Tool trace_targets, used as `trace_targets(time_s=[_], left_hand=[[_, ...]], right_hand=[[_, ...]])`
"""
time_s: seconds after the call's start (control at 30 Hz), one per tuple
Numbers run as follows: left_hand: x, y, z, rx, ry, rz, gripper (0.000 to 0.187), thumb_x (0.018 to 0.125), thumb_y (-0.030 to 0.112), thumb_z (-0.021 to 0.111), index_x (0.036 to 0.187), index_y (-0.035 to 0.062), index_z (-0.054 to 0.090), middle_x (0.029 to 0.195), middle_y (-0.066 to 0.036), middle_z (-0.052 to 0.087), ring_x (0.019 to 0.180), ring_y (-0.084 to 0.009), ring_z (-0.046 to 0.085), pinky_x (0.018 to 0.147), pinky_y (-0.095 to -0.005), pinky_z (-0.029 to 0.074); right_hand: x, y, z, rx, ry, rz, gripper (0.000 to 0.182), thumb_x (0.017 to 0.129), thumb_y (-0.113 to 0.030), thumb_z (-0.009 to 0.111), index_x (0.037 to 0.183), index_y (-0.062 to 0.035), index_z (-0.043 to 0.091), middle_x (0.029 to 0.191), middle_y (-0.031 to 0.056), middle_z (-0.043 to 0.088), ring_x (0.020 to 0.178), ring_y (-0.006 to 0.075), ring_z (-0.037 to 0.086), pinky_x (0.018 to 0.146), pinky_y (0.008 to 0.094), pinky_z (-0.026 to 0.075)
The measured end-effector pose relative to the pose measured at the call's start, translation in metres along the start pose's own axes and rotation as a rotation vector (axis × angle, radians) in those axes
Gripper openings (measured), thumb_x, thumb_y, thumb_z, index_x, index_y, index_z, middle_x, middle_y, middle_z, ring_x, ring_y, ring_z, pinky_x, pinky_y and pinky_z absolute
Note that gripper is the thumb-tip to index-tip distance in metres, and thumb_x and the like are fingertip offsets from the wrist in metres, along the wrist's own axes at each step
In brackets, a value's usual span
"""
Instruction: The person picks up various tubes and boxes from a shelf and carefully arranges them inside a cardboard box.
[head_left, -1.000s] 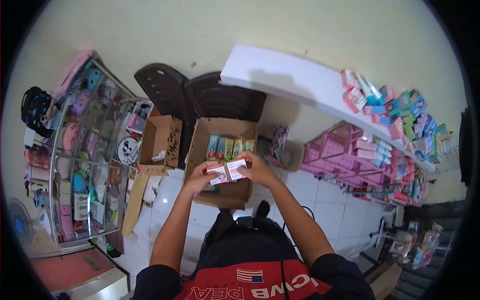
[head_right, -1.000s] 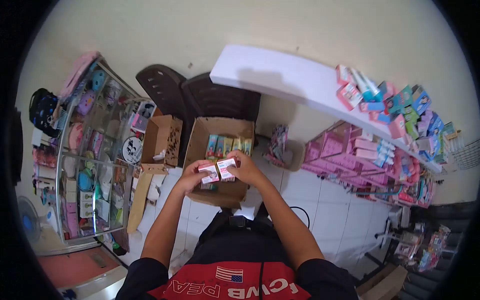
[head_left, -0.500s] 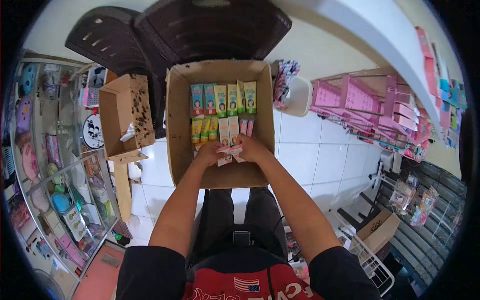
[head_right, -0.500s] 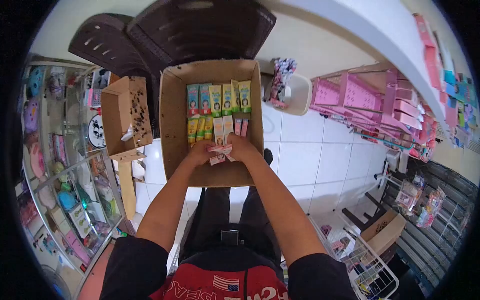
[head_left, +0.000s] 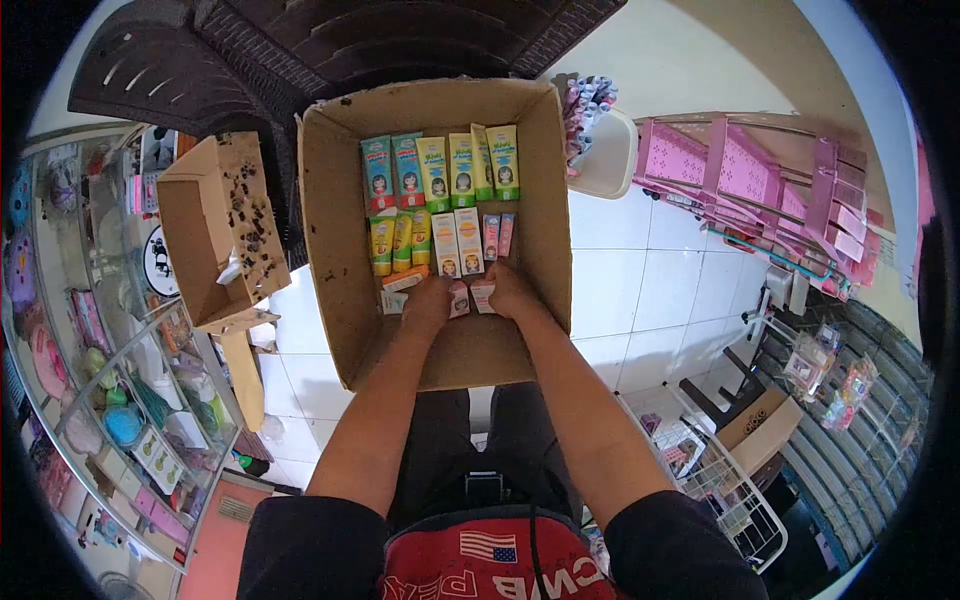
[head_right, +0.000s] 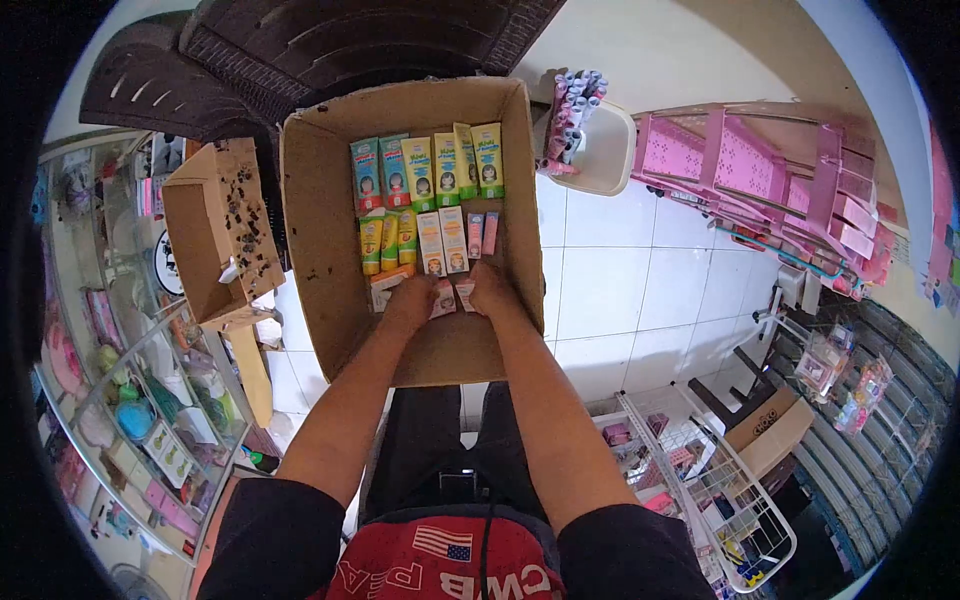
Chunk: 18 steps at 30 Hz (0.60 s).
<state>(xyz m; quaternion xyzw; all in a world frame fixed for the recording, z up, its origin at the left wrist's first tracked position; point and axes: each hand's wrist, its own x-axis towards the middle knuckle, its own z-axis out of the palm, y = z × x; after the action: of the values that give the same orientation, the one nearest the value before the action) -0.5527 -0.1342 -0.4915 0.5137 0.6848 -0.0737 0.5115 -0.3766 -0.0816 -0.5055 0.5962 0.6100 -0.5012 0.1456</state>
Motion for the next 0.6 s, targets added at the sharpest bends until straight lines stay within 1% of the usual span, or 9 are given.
trace_targets(time_s=[0.17, 0.23, 0.33, 0.37, 0.4, 0.47, 0.53, 0.57, 0.6], left_hand=[[-0.004, 0.0, 0.005, 0.166, 0.041, -0.015, 0.025, 0.089, 0.009, 0.061, 0.113, 0.0047, 0.066, 0.114, -0.021, 0.064, 0.104, -0.0354, 0.065, 0.086, -0.0483, 0.054], [-0.012, 0.007, -0.006, 0.164, 0.082, 0.008, 0.024, 0.088, 0.009, 0.062, 0.112, 0.0049, 0.066, 0.114, -0.02, 0.065, 0.104, -0.0349, 0.065, 0.085, -0.0479, 0.054], [-0.022, 0.012, -0.021, 0.016, 0.109, 0.047, 0.027, 0.089, 0.009, 0.061, 0.115, 0.0045, 0.065, 0.114, -0.021, 0.065, 0.103, -0.0339, 0.065, 0.083, -0.0462, 0.055], [-0.018, 0.003, -0.018, -0.098, 0.177, 0.123, 0.028, 0.089, 0.011, 0.063, 0.116, 0.0047, 0.064, 0.11, -0.021, 0.066, 0.1, -0.0328, 0.067, 0.085, -0.0435, 0.055], [-0.016, 0.0, -0.018, -0.212, 0.243, 0.201, 0.03, 0.089, 0.014, 0.066, 0.118, 0.0049, 0.064, 0.107, -0.02, 0.067, 0.097, -0.0316, 0.068, 0.086, -0.0408, 0.054], [-0.036, 0.017, -0.047, -0.312, 0.233, 0.187, 0.031, 0.09, 0.014, 0.065, 0.119, 0.0036, 0.063, 0.109, -0.019, 0.067, 0.1, -0.0285, 0.068, 0.088, -0.0389, 0.053], [-0.046, 0.021, -0.06, -0.408, 0.224, 0.175, 0.032, 0.092, 0.014, 0.063, 0.121, 0.0023, 0.062, 0.11, -0.018, 0.068, 0.103, -0.0254, 0.067, 0.089, -0.037, 0.053], [-0.046, 0.016, -0.059, -0.504, 0.261, 0.209, 0.032, 0.092, 0.015, 0.065, 0.121, 0.0022, 0.062, 0.11, -0.016, 0.068, 0.103, -0.023, 0.067, 0.09, -0.0355, 0.052], [-0.05, 0.014, -0.06, -0.599, 0.296, 0.244, 0.033, 0.092, 0.016, 0.066, 0.121, 0.002, 0.062, 0.109, -0.014, 0.069, 0.104, -0.0205, 0.066, 0.091, -0.034, 0.051]], right_hand=[[0.002, 0.003, 0.025, -0.001, 0.104, -0.025, 0.025, 0.073, 0.007, 0.061, 0.097, -0.0013, 0.057, 0.1, 0.0216, 0.063, 0.1, 0.0383, 0.062, 0.087, 0.0424, 0.049], [0.002, 0.005, 0.035, 0.226, 0.411, -0.118, 0.027, 0.073, 0.009, 0.057, 0.099, -0.0005, 0.057, 0.099, 0.0234, 0.062, 0.1, 0.0407, 0.061, 0.089, 0.0435, 0.048], [-0.014, -0.005, 0.013, 0.107, 0.38, -0.211, 0.032, 0.074, 0.012, 0.052, 0.103, 0.0008, 0.058, 0.1, 0.0252, 0.062, 0.102, 0.0443, 0.059, 0.091, 0.045, 0.047], [-0.018, -0.012, 0.003, 0.105, 0.39, -0.216, 0.032, 0.074, 0.012, 0.052, 0.103, 0.0008, 0.058, 0.1, 0.0252, 0.062, 0.102, 0.0443, 0.059, 0.091, 0.045, 0.047], [-0.02, -0.017, -0.006, 0.121, 0.324, -0.175, 0.031, 0.076, 0.011, 0.053, 0.105, 0.001, 0.058, 0.101, 0.0236, 0.062, 0.101, 0.0413, 0.061, 0.089, 0.0439, 0.048], [-0.026, -0.025, -0.022, 0.136, 0.271, -0.141, 0.03, 0.079, 0.01, 0.054, 0.108, 0.0011, 0.058, 0.102, 0.0221, 0.063, 0.099, 0.0384, 0.063, 0.088, 0.0429, 0.05], [-0.038, -0.037, -0.036, 0.481, 0.139, -0.096, 0.028, 0.085, 0.002, 0.06, 0.113, 0.0006, 0.058, 0.104, 0.0174, 0.065, 0.097, 0.0287, 0.065, 0.087, 0.0384, 0.052], [-0.045, -0.043, -0.045, 0.48, 0.149, -0.111, 0.028, 0.085, 0.002, 0.06, 0.113, 0.0006, 0.058, 0.104, 0.0174, 0.065, 0.097, 0.0287, 0.065, 0.087, 0.0384, 0.052], [-0.059, -0.052, -0.058, 0.499, 0.169, -0.155, 0.03, 0.087, -0.002, 0.063, 0.116, -0.0001, 0.058, 0.104, 0.0156, 0.065, 0.097, 0.0244, 0.065, 0.086, 0.0359, 0.052]])
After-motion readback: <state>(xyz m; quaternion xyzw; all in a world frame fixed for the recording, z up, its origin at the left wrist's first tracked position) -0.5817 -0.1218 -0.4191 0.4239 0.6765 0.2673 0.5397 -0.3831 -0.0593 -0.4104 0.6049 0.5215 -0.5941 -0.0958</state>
